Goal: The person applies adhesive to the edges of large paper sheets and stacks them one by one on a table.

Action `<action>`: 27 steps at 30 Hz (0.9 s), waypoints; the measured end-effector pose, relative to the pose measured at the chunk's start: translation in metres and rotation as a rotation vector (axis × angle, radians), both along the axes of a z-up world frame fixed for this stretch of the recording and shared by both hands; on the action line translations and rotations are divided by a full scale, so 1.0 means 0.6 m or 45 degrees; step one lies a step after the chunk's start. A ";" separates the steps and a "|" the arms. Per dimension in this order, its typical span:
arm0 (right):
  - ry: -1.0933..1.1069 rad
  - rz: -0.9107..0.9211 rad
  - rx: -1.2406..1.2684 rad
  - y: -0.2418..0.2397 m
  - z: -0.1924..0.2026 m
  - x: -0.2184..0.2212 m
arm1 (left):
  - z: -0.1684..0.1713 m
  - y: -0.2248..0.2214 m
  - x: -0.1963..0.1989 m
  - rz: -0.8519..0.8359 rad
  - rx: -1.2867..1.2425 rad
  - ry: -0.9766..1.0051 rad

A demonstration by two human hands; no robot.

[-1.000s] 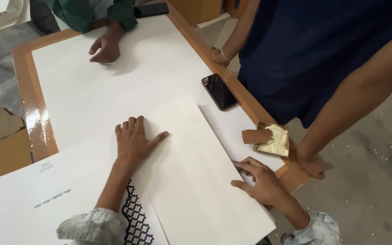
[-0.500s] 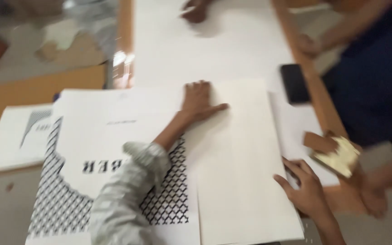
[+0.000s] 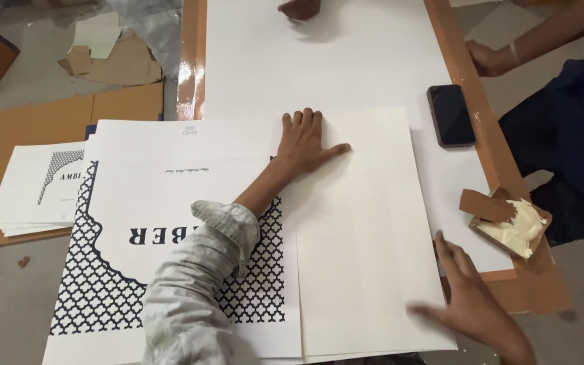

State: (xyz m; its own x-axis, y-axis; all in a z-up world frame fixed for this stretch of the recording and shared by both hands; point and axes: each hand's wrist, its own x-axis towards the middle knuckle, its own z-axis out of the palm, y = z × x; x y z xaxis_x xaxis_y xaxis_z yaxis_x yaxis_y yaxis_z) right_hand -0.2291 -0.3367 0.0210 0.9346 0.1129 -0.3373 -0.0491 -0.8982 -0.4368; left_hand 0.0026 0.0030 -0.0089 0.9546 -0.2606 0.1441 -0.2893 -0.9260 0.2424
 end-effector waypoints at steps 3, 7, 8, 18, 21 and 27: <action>0.222 0.249 -0.106 -0.016 0.005 -0.019 | 0.000 0.001 -0.003 -0.013 -0.019 -0.044; 0.297 0.399 -0.196 0.003 0.036 -0.041 | -0.008 0.001 0.001 -0.012 -0.033 -0.041; 0.331 0.388 -0.222 0.001 0.038 -0.047 | -0.018 -0.001 0.010 -0.025 -0.050 -0.117; 0.390 0.203 -0.244 0.052 0.098 -0.037 | 0.034 -0.004 -0.002 0.031 0.002 0.174; 0.354 0.162 -0.175 0.044 0.110 -0.036 | -0.008 -0.005 0.023 -0.011 -0.008 0.139; 0.261 0.243 -0.009 0.025 0.102 -0.045 | 0.013 -0.019 0.010 -0.021 -0.046 0.072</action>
